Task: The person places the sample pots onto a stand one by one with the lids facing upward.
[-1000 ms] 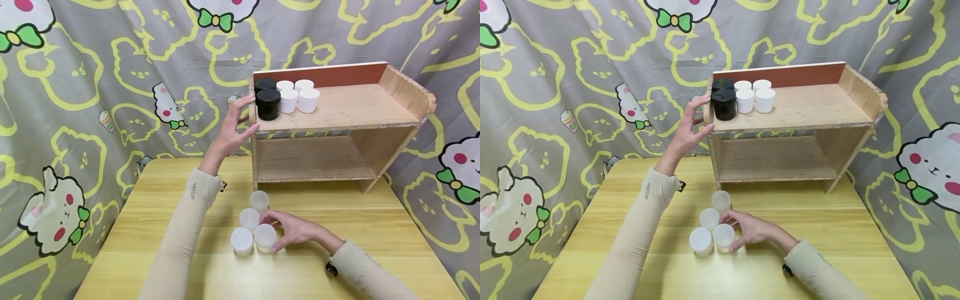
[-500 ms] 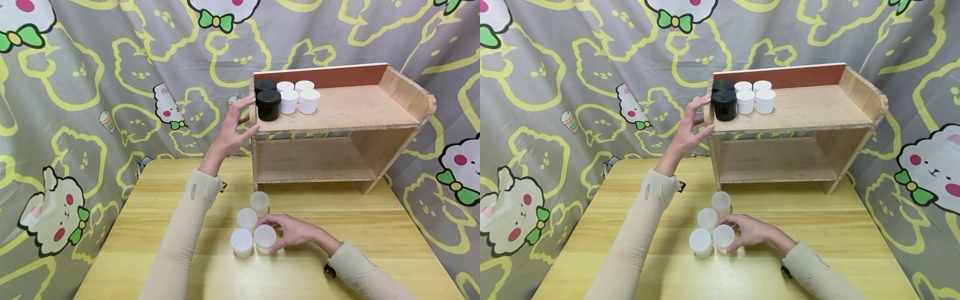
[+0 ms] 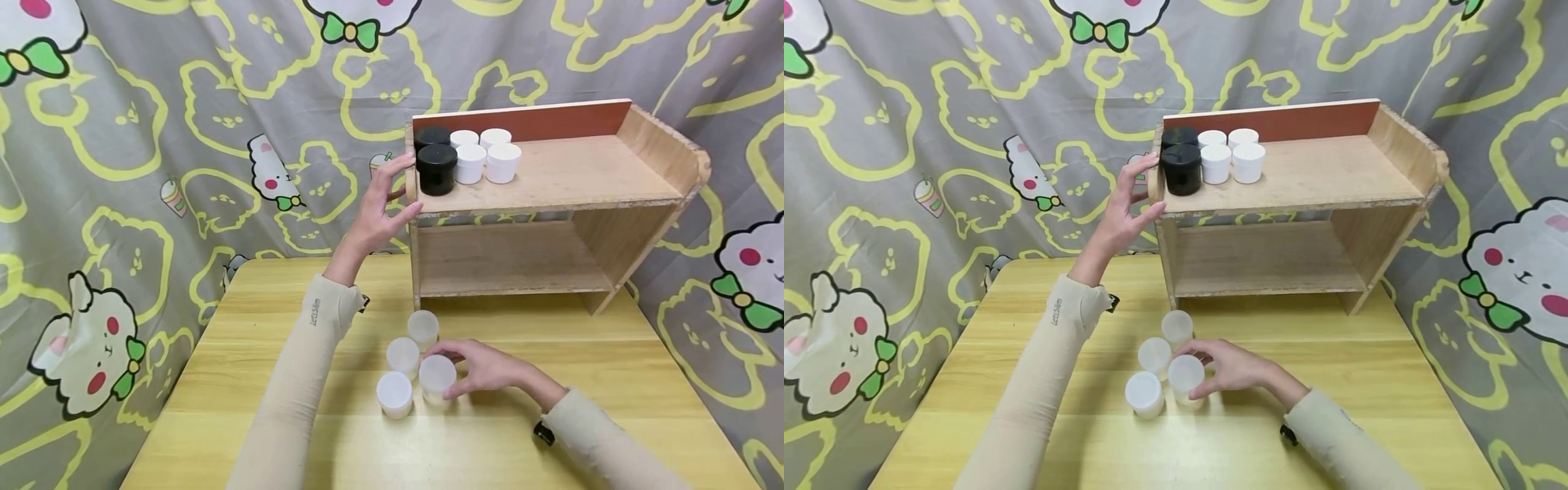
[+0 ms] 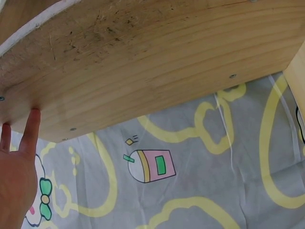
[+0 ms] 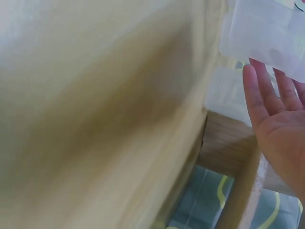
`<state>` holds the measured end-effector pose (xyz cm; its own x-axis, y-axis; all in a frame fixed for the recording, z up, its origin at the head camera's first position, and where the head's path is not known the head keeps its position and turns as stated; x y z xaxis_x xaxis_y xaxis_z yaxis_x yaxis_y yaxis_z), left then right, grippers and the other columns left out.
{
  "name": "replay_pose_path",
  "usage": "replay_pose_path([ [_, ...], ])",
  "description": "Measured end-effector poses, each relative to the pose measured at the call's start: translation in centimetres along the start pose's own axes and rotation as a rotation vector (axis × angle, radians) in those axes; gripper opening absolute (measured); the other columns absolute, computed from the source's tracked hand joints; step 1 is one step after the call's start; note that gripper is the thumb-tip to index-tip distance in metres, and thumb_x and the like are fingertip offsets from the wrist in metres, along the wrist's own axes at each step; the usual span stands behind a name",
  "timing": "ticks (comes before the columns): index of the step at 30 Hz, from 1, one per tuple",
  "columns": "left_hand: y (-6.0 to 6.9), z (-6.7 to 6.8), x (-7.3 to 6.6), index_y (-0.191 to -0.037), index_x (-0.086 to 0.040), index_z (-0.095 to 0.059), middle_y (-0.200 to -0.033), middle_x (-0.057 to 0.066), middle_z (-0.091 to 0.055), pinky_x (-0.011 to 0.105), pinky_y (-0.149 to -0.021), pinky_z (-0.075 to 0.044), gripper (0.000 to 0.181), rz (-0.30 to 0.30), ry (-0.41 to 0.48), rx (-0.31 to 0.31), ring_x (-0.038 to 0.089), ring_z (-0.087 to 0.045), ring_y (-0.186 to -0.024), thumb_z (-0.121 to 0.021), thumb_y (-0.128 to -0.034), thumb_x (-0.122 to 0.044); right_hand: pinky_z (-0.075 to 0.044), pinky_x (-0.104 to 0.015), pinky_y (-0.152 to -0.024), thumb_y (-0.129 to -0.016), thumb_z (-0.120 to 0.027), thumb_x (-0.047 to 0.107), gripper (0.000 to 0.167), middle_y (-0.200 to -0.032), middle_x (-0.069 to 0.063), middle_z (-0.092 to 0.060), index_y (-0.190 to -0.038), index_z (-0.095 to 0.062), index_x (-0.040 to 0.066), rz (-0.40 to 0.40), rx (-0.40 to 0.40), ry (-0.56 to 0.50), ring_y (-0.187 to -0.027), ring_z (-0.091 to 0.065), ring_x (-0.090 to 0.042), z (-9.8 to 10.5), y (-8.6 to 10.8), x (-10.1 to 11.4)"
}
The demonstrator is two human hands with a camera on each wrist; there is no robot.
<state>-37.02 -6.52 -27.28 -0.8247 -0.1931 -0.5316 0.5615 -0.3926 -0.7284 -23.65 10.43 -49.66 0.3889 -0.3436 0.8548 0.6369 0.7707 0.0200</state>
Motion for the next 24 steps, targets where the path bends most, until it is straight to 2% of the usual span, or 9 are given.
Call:
replay_pose_path([
  [3,-0.1,-0.1,1.6,-0.151,-0.005,-0.045,-0.162,0.014,-0.038,0.059,-0.106,-0.052,0.067,-0.016,-0.012,-0.008,0.022,-0.036,-0.152,-0.073,-0.0904,-0.008,-0.050,-0.041,-0.111,-0.082,-0.088,0.039,0.065,-0.130,0.009,-0.067,-0.139,-0.060,0.025,0.012,-0.023,0.017,-0.123,-0.062,-0.015,0.8,0.0,0.5],
  [7,-0.1,-0.1,2.1,-0.152,-0.010,-0.045,-0.163,0.008,-0.038,0.055,-0.105,-0.054,0.068,-0.013,-0.022,-0.005,0.016,-0.035,-0.152,-0.075,-0.0901,-0.012,-0.051,-0.039,-0.108,-0.081,-0.088,0.040,0.067,-0.131,0.009,-0.067,-0.140,-0.060,0.025,0.025,-0.063,0.037,-0.121,-0.062,-0.013,1.8,0.3,1.1],
  [9,0.0,-0.2,2.0,-0.152,-0.009,-0.045,-0.163,0.009,-0.038,0.056,-0.106,-0.053,0.068,-0.007,-0.015,-0.003,0.017,-0.035,-0.152,-0.074,-0.0904,-0.012,-0.052,-0.040,-0.107,-0.082,-0.088,0.040,0.068,-0.131,0.007,-0.067,-0.141,-0.060,0.023,0.034,-0.086,0.046,-0.119,-0.062,-0.013,2.4,0.4,1.5],
  [12,0.0,-0.3,1.3,-0.151,-0.003,-0.044,-0.163,0.015,-0.037,0.062,-0.106,-0.051,0.066,0.000,0.002,-0.002,0.024,-0.034,-0.152,-0.072,-0.0913,-0.008,-0.052,-0.041,-0.104,-0.083,-0.087,0.038,0.068,-0.130,0.006,-0.068,-0.142,-0.059,0.021,0.048,-0.116,0.056,-0.117,-0.063,-0.013,3.2,0.6,2.0],
  [15,0.1,-0.2,-0.2,-0.149,0.003,-0.044,-0.161,0.022,-0.036,0.067,-0.106,-0.048,0.063,0.007,0.023,0.002,0.028,-0.034,-0.152,-0.070,-0.0920,-0.004,-0.052,-0.042,-0.102,-0.084,-0.087,0.035,0.066,-0.128,0.007,-0.068,-0.142,-0.060,0.021,0.063,-0.152,0.063,-0.115,-0.063,-0.013,4.1,0.8,2.6],
  [19,0.1,0.0,-1.7,-0.148,0.004,-0.044,-0.160,0.024,-0.037,0.066,-0.107,-0.048,0.061,0.017,0.024,0.005,0.026,-0.035,-0.152,-0.069,-0.0919,-0.003,-0.053,-0.039,-0.098,-0.084,-0.087,0.030,0.063,-0.126,0.009,-0.069,-0.141,-0.061,0.019,0.099,-0.216,0.071,-0.112,-0.063,-0.015,5.2,0.9,3.2],
  [24,0.0,-0.1,0.8,-0.151,-0.008,-0.046,-0.163,0.010,-0.038,0.056,-0.108,-0.052,0.064,-0.002,-0.009,0.001,0.017,-0.035,-0.152,-0.072,-0.0927,-0.012,-0.053,-0.034,-0.094,-0.086,-0.086,0.023,0.061,-0.128,0.006,-0.069,-0.141,-0.061,0.015,0.151,-0.262,0.057,-0.110,-0.063,-0.016,5.8,1.0,3.5],
])
Point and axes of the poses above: each hand's wrist, its own y-axis away from the middle knuckle, its own z-axis out of the back of the hand, x = y × z, the point moved 6 cm from there along -y, towards the middle knuckle
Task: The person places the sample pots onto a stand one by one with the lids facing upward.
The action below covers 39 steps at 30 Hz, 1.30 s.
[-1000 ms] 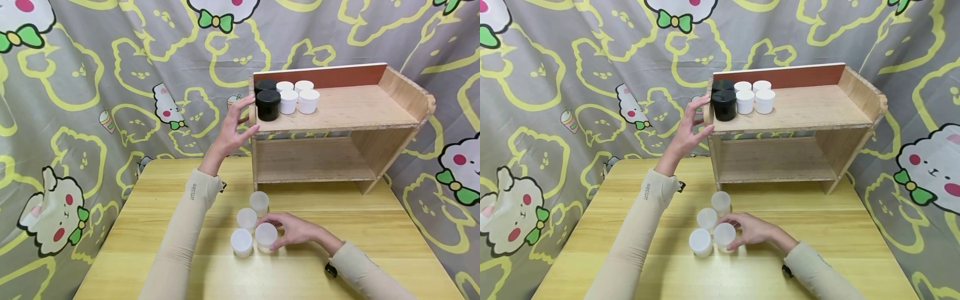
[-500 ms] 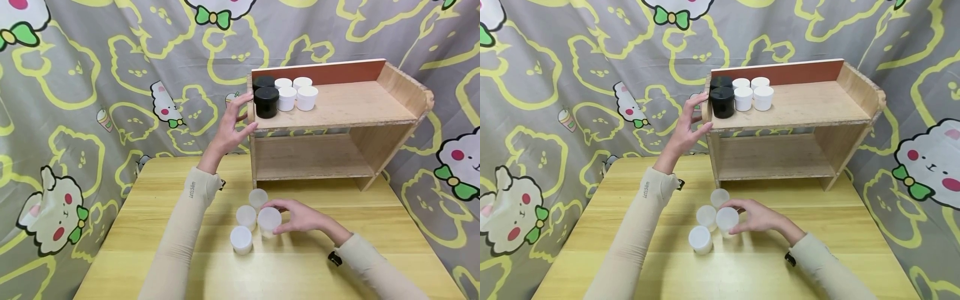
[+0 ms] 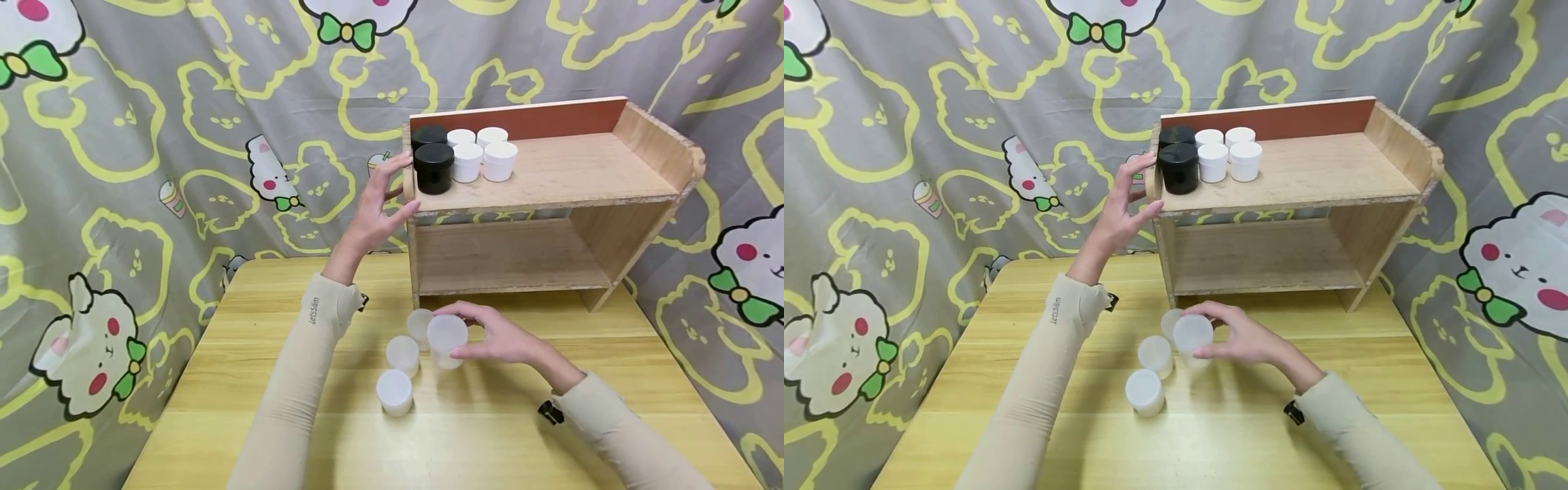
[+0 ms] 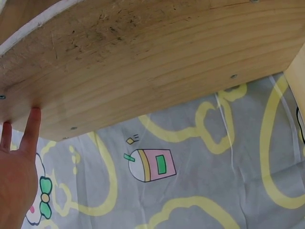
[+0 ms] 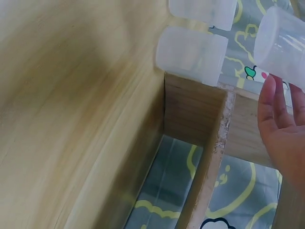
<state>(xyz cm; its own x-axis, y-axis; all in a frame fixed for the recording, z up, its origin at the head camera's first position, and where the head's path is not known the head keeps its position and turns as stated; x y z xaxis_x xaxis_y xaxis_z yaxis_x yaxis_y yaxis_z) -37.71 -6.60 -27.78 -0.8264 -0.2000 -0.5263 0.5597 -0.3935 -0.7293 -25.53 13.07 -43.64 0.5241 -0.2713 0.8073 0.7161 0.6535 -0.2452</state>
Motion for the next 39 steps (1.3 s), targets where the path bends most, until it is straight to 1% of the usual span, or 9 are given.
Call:
replay_pose_path([
  [2,0.0,-0.1,1.0,-0.152,-0.012,-0.045,-0.164,0.006,-0.038,0.052,-0.108,-0.053,0.066,0.001,-0.012,0.001,0.015,-0.035,-0.152,-0.073,-0.0927,-0.014,-0.054,-0.033,-0.094,-0.086,-0.085,0.021,0.061,-0.129,0.005,-0.069,-0.141,-0.061,0.015,0.019,-0.019,0.006,-0.110,-0.063,-0.013,0.3,-0.1,0.2],
  [5,0.0,-0.1,0.7,-0.152,-0.008,-0.045,-0.163,0.011,-0.037,0.057,-0.108,-0.051,0.066,0.019,0.005,0.001,0.018,-0.035,-0.153,-0.073,-0.0918,-0.010,-0.054,-0.033,-0.093,-0.085,-0.085,0.019,0.061,-0.129,0.004,-0.069,-0.141,-0.061,0.016,0.033,-0.064,0.024,-0.109,-0.063,-0.011,1.3,-0.1,0.8],
  [10,0.0,0.1,-1.3,-0.149,0.002,-0.044,-0.161,0.021,-0.036,0.067,-0.107,-0.048,0.064,0.028,0.039,0.000,0.026,-0.035,-0.152,-0.070,-0.0917,-0.005,-0.054,-0.031,-0.093,-0.085,-0.085,0.014,0.060,-0.125,0.003,-0.069,-0.141,-0.062,0.016,0.044,-0.142,0.036,-0.108,-0.064,-0.011,2.9,-0.2,2.1],
  [13,0.1,0.2,-2.5,-0.148,0.004,-0.043,-0.161,0.023,-0.036,0.067,-0.107,-0.047,0.062,0.026,0.041,0.005,0.027,-0.035,-0.152,-0.069,-0.0920,-0.004,-0.054,-0.028,-0.093,-0.086,-0.083,0.008,0.060,-0.125,0.002,-0.068,-0.141,-0.061,0.015,0.045,-0.183,0.017,-0.108,-0.064,-0.012,3.9,-0.2,2.7],
  [16,0.1,0.3,-2.9,-0.148,0.004,-0.043,-0.160,0.023,-0.037,0.067,-0.106,-0.048,0.061,0.021,0.038,0.005,0.027,-0.036,-0.152,-0.069,-0.0921,-0.003,-0.054,-0.026,-0.091,-0.086,-0.081,0.003,0.060,-0.125,0.001,-0.067,-0.142,-0.060,0.013,0.053,-0.222,-0.013,-0.107,-0.064,-0.013,4.9,-0.3,3.4],
  [24,0.1,0.2,-2.7,-0.147,0.006,-0.044,-0.159,0.025,-0.038,0.069,-0.104,-0.048,0.062,0.003,0.047,-0.008,0.030,-0.037,-0.151,-0.069,-0.0912,-0.002,-0.055,-0.021,-0.085,-0.086,-0.074,-0.007,0.057,-0.122,-0.002,-0.066,-0.140,-0.059,0.000,0.143,-0.314,-0.066,-0.101,-0.064,-0.013,7.3,-0.4,5.1],
  [29,0.2,0.2,-2.7,-0.147,0.005,-0.044,-0.158,0.024,-0.039,0.066,-0.104,-0.050,0.062,0.007,0.040,-0.015,0.029,-0.038,-0.150,-0.070,-0.0908,-0.002,-0.054,-0.020,-0.082,-0.084,-0.074,-0.010,0.058,-0.124,0.003,-0.067,-0.140,-0.059,-0.001,0.159,-0.361,-0.064,-0.100,-0.064,-0.013,8.7,-0.5,6.0],
  [32,0.2,0.1,-2.7,-0.147,0.004,-0.044,-0.159,0.023,-0.039,0.064,-0.105,-0.050,0.062,0.014,0.033,-0.010,0.026,-0.037,-0.151,-0.070,-0.0912,-0.004,-0.054,-0.020,-0.080,-0.084,-0.073,-0.013,0.059,-0.124,0.001,-0.067,-0.140,-0.058,-0.003,0.177,-0.399,-0.106,-0.099,-0.063,-0.014,9.7,-0.5,6.6],
  [39,0.0,0.3,-2.8,-0.147,0.005,-0.044,-0.158,0.025,-0.038,0.068,-0.104,-0.049,0.062,-0.008,0.047,-0.014,0.030,-0.037,-0.150,-0.069,-0.0910,-0.002,-0.054,-0.021,-0.082,-0.078,-0.069,-0.015,0.057,-0.122,-0.004,-0.070,-0.134,-0.061,-0.010,0.280,-0.563,-0.157,-0.100,-0.063,-0.016,12.9,-0.3,8.9],
])
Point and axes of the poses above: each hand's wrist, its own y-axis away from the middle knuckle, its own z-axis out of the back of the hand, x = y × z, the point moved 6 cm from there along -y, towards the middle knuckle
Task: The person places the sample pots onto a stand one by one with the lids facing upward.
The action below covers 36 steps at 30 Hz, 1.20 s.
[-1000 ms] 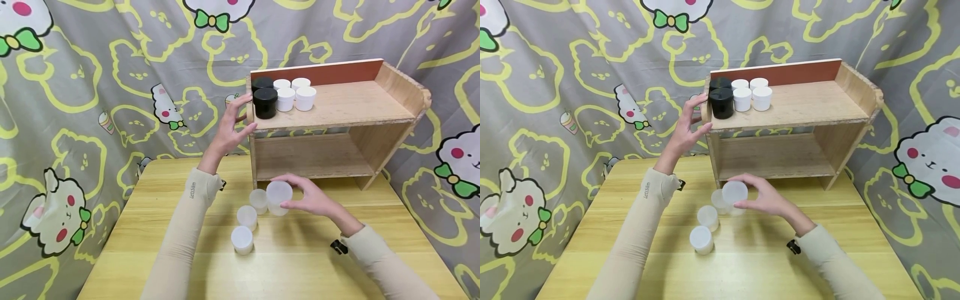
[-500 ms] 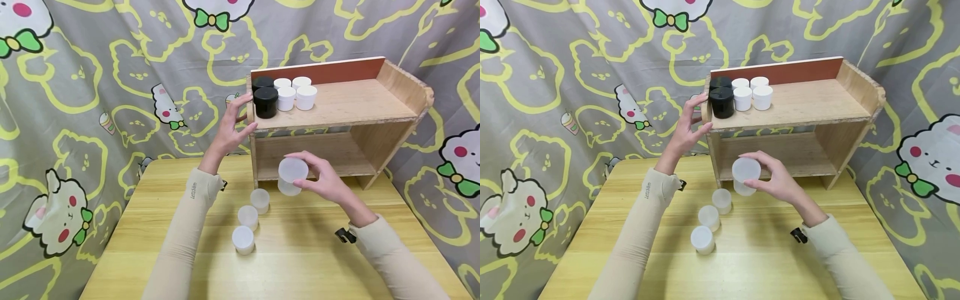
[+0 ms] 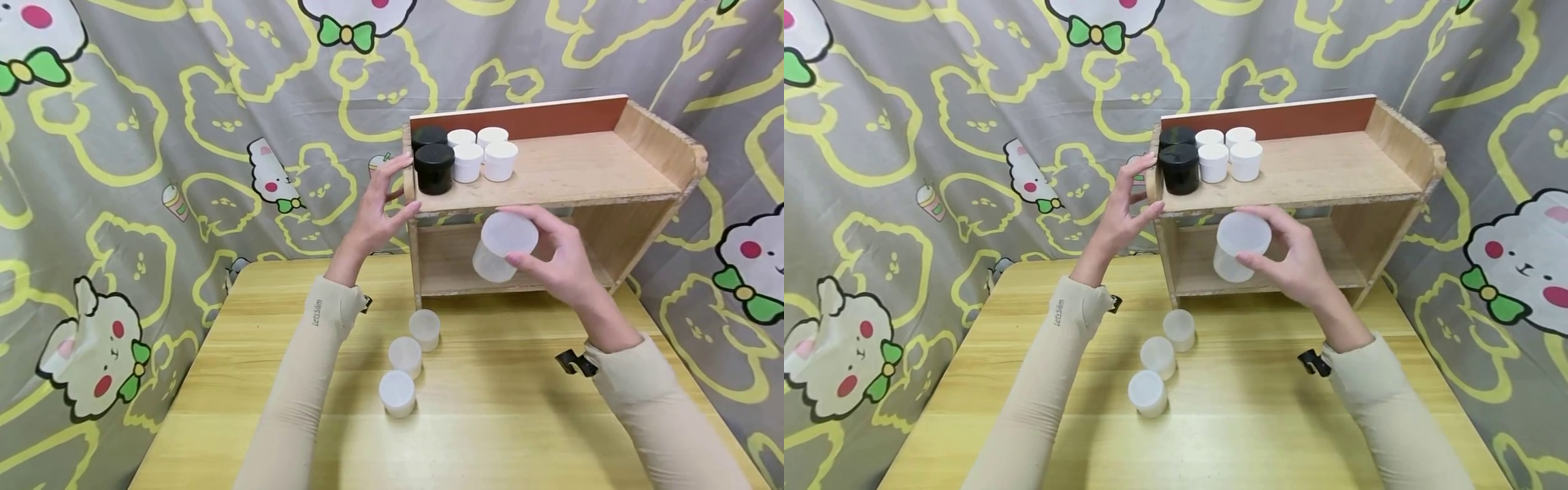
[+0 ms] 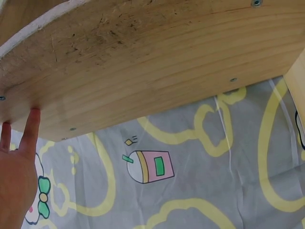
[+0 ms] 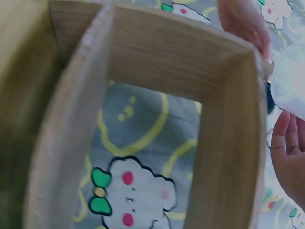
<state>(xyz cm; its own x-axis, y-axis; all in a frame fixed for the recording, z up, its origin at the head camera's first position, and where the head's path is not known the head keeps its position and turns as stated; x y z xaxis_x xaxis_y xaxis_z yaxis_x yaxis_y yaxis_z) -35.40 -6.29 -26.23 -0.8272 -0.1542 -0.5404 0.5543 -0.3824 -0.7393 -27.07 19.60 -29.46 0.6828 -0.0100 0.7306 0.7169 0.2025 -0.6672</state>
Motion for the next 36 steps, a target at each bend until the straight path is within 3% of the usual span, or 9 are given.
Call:
replay_pose_path([
  [7,0.0,0.0,0.0,-0.147,0.005,-0.043,-0.159,0.025,-0.038,0.069,-0.105,-0.048,0.063,0.002,-0.006,0.003,0.029,-0.036,-0.151,-0.069,-0.0909,-0.003,-0.054,-0.020,-0.084,-0.081,-0.068,-0.013,0.051,-0.120,-0.009,-0.071,-0.132,-0.065,-0.008,0.031,-0.103,-0.077,-0.100,-0.063,-0.018,2.1,-2.0,2.1],
  [16,0.0,-0.1,0.0,-0.147,0.006,-0.043,-0.158,0.026,-0.038,0.070,-0.104,-0.047,0.062,-0.007,0.005,0.002,0.032,-0.036,-0.150,-0.069,-0.0910,-0.002,-0.052,-0.019,-0.083,-0.082,-0.072,-0.008,0.047,-0.114,-0.008,-0.070,-0.128,-0.069,0.000,-0.008,-0.206,-0.087,-0.099,-0.061,-0.017,4.7,-4.0,2.6],
  [20,0.0,-0.1,0.0,-0.146,0.007,-0.044,-0.157,0.027,-0.038,0.071,-0.103,-0.048,0.062,-0.012,0.010,-0.008,0.036,-0.037,-0.149,-0.069,-0.0902,-0.001,-0.052,-0.018,-0.083,-0.083,-0.075,-0.003,0.047,-0.119,-0.008,-0.067,-0.130,-0.068,0.002,-0.060,-0.242,-0.065,-0.103,-0.060,-0.016,5.4,-5.0,2.4],
  [25,0.0,-0.1,-0.1,-0.146,0.007,-0.044,-0.158,0.026,-0.039,0.069,-0.104,-0.049,0.062,-0.009,-0.001,-0.002,0.036,-0.037,-0.149,-0.069,-0.0903,0.000,-0.052,-0.016,-0.087,-0.086,-0.078,0.004,0.046,-0.126,-0.005,-0.063,-0.131,-0.068,0.007,-0.114,-0.292,0.045,-0.108,-0.058,-0.018,6.5,-6.2,2.2],
  [32,0.0,-0.1,-0.1,-0.146,0.007,-0.044,-0.157,0.026,-0.039,0.068,-0.104,-0.049,0.062,-0.004,-0.011,-0.006,0.036,-0.038,-0.149,-0.069,-0.0901,-0.001,-0.050,-0.017,-0.086,-0.088,-0.078,0.014,0.045,-0.120,0.006,-0.067,-0.132,-0.069,0.013,-0.126,-0.339,0.264,-0.105,-0.060,-0.012,8.2,-8.1,1.9],
  [36,-0.1,-0.1,-0.2,-0.146,0.007,-0.044,-0.157,0.025,-0.040,0.067,-0.103,-0.050,0.062,-0.007,-0.017,-0.012,0.035,-0.038,-0.149,-0.070,-0.0898,0.000,-0.048,-0.019,-0.081,-0.087,-0.079,0.017,0.046,-0.116,0.009,-0.066,-0.132,-0.070,0.014,-0.150,-0.380,0.284,-0.102,-0.059,-0.009,9.1,-9.2,1.5],
])
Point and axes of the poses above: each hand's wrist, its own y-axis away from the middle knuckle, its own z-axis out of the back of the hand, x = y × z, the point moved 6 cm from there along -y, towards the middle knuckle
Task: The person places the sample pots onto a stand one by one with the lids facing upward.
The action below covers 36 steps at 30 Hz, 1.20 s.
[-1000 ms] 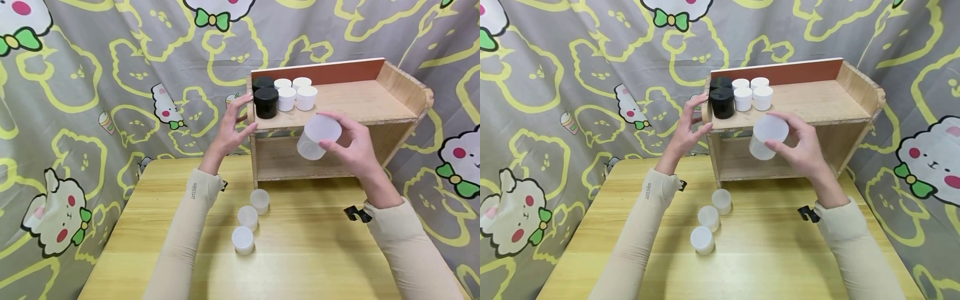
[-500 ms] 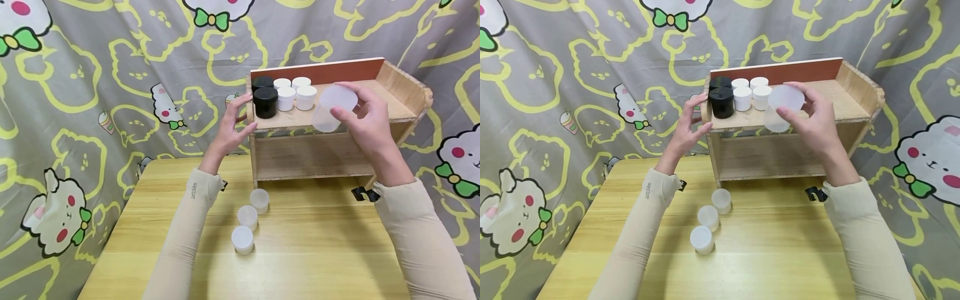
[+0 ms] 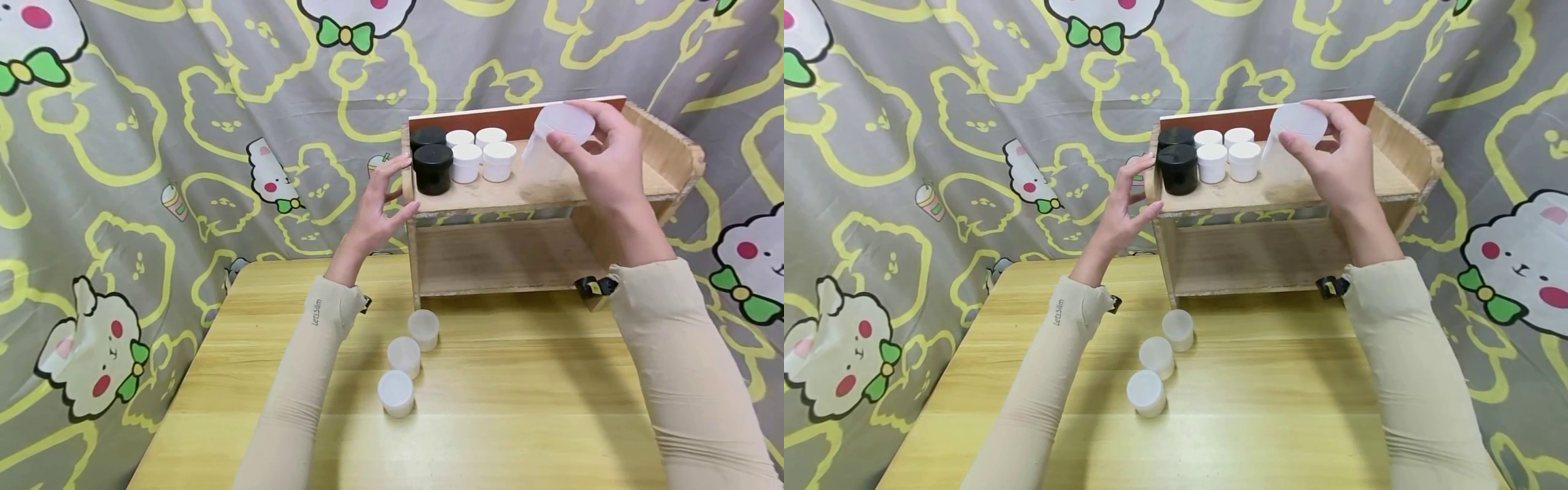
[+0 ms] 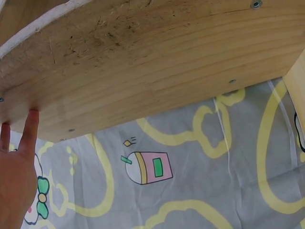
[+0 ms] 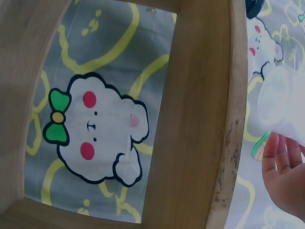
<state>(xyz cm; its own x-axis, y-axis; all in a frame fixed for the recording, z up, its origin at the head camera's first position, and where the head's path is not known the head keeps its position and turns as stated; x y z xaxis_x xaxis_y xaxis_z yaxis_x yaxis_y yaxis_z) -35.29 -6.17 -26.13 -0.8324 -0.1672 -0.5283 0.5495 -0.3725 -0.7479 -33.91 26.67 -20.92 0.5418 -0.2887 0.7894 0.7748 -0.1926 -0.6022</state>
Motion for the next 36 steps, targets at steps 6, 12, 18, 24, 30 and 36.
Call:
replay_pose_path([
  [6,0.0,0.0,0.0,-0.146,0.006,-0.044,-0.157,0.025,-0.040,0.067,-0.102,-0.050,0.062,-0.002,-0.001,-0.002,0.034,-0.039,-0.148,-0.070,-0.0900,-0.001,-0.045,-0.017,-0.077,-0.086,-0.082,0.023,0.048,-0.109,0.012,-0.063,-0.132,-0.069,0.015,-0.054,-0.023,0.067,-0.088,-0.056,-0.005,0.1,-1.4,-0.5],
  [12,0.0,0.0,0.0,-0.146,0.006,-0.044,-0.157,0.026,-0.039,0.067,-0.102,-0.051,0.062,-0.009,-0.003,-0.006,0.035,-0.039,-0.148,-0.070,-0.0900,0.000,-0.043,-0.017,-0.077,-0.088,-0.081,0.027,0.051,-0.104,0.013,-0.060,-0.135,-0.066,0.014,-0.094,-0.011,0.104,-0.086,-0.052,-0.004,-0.3,-2.7,-0.5],
  [18,0.0,0.1,0.1,-0.146,0.006,-0.044,-0.156,0.026,-0.040,0.067,-0.101,-0.051,0.062,-0.011,-0.003,-0.010,0.034,-0.039,-0.148,-0.070,-0.0899,0.000,-0.040,-0.019,-0.079,-0.090,-0.080,0.031,0.054,-0.105,0.014,-0.057,-0.138,-0.064,0.014,-0.131,-0.004,0.142,-0.091,-0.049,-0.004,-1.0,-3.7,-0.8],
  [24,0.1,-0.1,0.2,-0.146,0.006,-0.044,-0.157,0.025,-0.040,0.064,-0.102,-0.052,0.062,-0.016,-0.005,-0.008,0.034,-0.039,-0.148,-0.070,-0.0899,0.000,-0.040,-0.019,-0.080,-0.090,-0.080,0.034,0.058,-0.106,0.014,-0.055,-0.142,-0.061,0.015,-0.181,-0.002,0.163,-0.093,-0.047,-0.003,-1.3,-4.3,-2.1],
  [30,0.0,-0.1,0.3,-0.146,0.006,-0.044,-0.156,0.026,-0.040,0.067,-0.101,-0.052,0.062,-0.016,0.004,-0.012,0.035,-0.039,-0.148,-0.070,-0.0901,0.000,-0.040,-0.018,-0.085,-0.090,-0.079,0.038,0.061,-0.113,0.012,-0.057,-0.144,-0.059,0.018,-0.216,0.000,0.225,-0.099,-0.048,-0.003,-1.5,-4.8,-3.3],
  [36,0.1,-0.1,0.3,-0.146,0.006,-0.044,-0.157,0.025,-0.040,0.066,-0.101,-0.052,0.062,-0.015,0.004,-0.013,0.034,-0.039,-0.148,-0.070,-0.0900,0.000,-0.039,-0.018,-0.086,-0.090,-0.076,0.046,0.067,-0.123,0.007,-0.058,-0.148,-0.056,0.019,-0.234,0.018,0.323,-0.102,-0.047,-0.004,-2.0,-5.0,-4.4],
])
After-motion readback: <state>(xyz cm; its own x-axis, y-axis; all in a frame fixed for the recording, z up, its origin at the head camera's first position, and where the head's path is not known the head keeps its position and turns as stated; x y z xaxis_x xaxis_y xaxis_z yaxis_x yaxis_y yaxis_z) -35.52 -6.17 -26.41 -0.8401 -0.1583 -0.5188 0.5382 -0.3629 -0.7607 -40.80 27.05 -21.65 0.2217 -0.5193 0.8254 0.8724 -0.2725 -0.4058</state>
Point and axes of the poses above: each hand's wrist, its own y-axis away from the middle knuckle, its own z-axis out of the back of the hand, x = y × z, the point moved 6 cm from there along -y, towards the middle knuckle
